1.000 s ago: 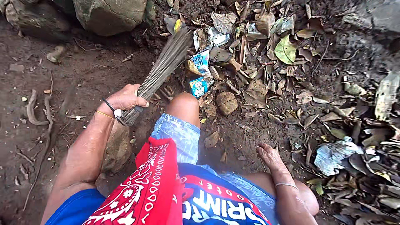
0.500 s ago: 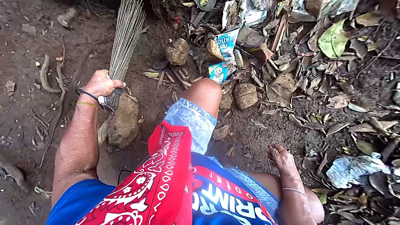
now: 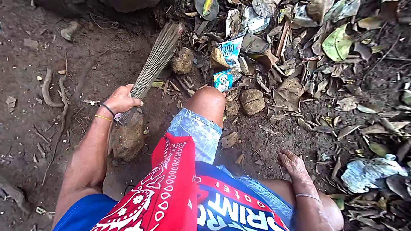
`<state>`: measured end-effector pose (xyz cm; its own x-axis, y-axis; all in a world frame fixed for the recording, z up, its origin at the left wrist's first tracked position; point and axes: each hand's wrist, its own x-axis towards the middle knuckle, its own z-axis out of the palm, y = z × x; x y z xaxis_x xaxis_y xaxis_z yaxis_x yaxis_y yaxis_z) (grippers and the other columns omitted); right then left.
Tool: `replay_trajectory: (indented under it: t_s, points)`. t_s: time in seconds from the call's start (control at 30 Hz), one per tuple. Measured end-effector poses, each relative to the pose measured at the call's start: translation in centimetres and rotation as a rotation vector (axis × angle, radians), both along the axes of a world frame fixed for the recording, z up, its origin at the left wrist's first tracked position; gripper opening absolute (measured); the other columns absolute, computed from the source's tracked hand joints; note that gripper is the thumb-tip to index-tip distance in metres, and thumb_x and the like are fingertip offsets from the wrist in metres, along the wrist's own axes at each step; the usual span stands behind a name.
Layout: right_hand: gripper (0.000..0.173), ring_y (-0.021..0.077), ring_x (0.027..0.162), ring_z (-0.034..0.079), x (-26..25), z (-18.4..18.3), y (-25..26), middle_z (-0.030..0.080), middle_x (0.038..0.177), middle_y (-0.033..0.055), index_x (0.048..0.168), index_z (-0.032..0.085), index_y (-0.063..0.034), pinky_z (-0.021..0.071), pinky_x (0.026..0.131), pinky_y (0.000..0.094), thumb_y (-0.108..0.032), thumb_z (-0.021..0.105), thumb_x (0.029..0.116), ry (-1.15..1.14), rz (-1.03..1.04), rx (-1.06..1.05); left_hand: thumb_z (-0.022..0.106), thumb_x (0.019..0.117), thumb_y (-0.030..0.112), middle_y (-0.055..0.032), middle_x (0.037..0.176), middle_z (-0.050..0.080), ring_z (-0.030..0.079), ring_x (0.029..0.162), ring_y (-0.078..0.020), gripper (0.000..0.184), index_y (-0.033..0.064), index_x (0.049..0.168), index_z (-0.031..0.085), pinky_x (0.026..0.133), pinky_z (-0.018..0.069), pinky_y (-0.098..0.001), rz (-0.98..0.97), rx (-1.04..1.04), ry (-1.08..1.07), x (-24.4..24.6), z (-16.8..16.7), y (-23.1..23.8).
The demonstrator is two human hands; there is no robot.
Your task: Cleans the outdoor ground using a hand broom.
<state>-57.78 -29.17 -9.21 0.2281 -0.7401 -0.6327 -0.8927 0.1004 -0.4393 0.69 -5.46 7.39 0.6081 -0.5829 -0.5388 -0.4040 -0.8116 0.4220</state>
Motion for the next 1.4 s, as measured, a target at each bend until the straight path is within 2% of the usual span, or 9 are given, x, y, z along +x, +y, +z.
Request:
replay_trajectory:
  t_s: [0.2,0.5,0.77,0.9,1.0,1.13,1.27,1.33,1.4]
  points:
    - [0.04,0.0447,0.099,0.066,-0.1,-0.2,-0.4,0.066,0.11,0.0333,0.127,0.061,0.0087,0.048,0.091,0.0636,-0.018,0.039,0.107,0.009,0.044,-0.007,0.073,0.0948,0.015,-0.0294,0.112,0.065,0.065,0.103,-0.0426,0.045,-0.0057,0.13,0.055,0.093,0.0478,-0.0645,0.12,0.058,-0.083,1.0,3.1,-1.4]
    - [0.037,0.0474,0.103,0.066,0.4,0.0,-0.9,0.067,0.111,0.0344,0.125,0.063,0.0093,0.0463,0.095,0.065,-0.015,0.041,0.1074,0.006,0.051,-0.025,0.074,0.0875,0.01,-0.0121,0.084,0.067,0.065,0.072,-0.0182,0.024,-0.0031,0.104,0.062,0.071,0.0549,-0.0388,-0.032,0.06,0.148,-4.1,0.6,-13.1]
    - [0.038,0.0474,0.105,0.066,-0.1,-0.7,-1.3,0.067,0.112,0.0333,0.123,0.064,0.008,0.0458,0.096,0.065,-0.017,0.04,0.1075,-0.002,0.073,-0.007,0.071,0.083,-0.005,-0.0121,0.093,0.067,0.067,0.068,-0.0166,0.058,0.0034,0.136,0.049,0.064,0.0594,-0.0335,-0.099,-0.143,0.192,-5.6,6.0,-9.6]
    - [0.038,0.0482,0.108,0.066,-0.5,-0.5,-1.6,0.066,0.115,0.0335,0.125,0.064,0.0076,0.0463,0.097,0.0656,-0.016,0.041,0.1073,-0.04,0.058,-0.028,0.075,0.086,0.005,-0.0227,0.118,0.064,0.069,0.092,-0.0304,0.075,0.0046,0.15,0.036,0.083,0.0581,-0.051,0.028,-0.183,0.023,-1.4,4.0,-14.4]
    - [0.037,0.0488,0.106,0.066,-0.8,-0.2,-1.4,0.067,0.115,0.0338,0.126,0.064,0.0074,0.0467,0.096,0.0672,-0.016,0.043,0.1066,-0.06,0.034,-0.045,0.082,0.0797,0.007,-0.026,0.122,0.065,0.067,0.108,-0.0359,0.076,-0.0032,0.144,0.043,0.094,0.0543,-0.0552,0.05,-0.144,-0.03,-0.4,0.1,-20.7]
    - [0.037,0.0484,0.103,0.067,-0.6,-0.1,-1.2,0.068,0.112,0.0334,0.124,0.065,0.0072,0.0476,0.094,0.0671,-0.017,0.043,0.1063,-0.07,0.019,-0.06,0.085,0.0715,0.007,-0.0299,0.129,0.06,0.063,0.117,-0.0425,0.094,-0.004,0.149,0.034,0.097,0.052,-0.0607,-0.12,0.004,0.01,-5.3,-4.2,-25.8]
    - [0.036,0.0477,0.104,0.067,-0.1,-0.1,-1.8,0.068,0.111,0.032,0.123,0.065,0.0059,0.0464,0.095,0.0674,-0.017,0.044,0.1063,-0.041,0.038,-0.048,0.081,0.0751,-0.002,-0.025,0.137,0.058,0.061,0.123,-0.0337,0.097,0.0,0.157,0.029,0.104,0.05,-0.0494,-0.49,-0.061,0.228,-8.0,-2.2,-24.2]
    - [0.036,0.0473,0.105,0.067,0.2,-0.4,-1.8,0.068,0.112,0.0317,0.125,0.065,0.0055,0.0461,0.096,0.0667,-0.017,0.043,0.107,-0.04,0.046,-0.036,0.08,0.0765,-0.003,-0.025,0.145,0.054,0.055,0.133,-0.0371,0.104,0.0063,0.163,0.023,0.111,0.0442,-0.0547,-0.617,-0.059,0.134,-7.6,-0.9,-22.3]
    - [0.036,0.0473,0.104,0.067,0.3,-0.6,-1.9,0.068,0.111,0.0314,0.124,0.066,0.0054,0.0467,0.095,0.0666,-0.017,0.043,0.1071,-0.042,0.059,-0.043,0.081,0.077,0.002,-0.0272,0.131,0.064,0.063,0.119,-0.0449,0.103,0.0127,0.163,0.025,0.099,0.0489,-0.0653,-0.635,-0.043,-0.106,-7.0,0.3,-20.7]
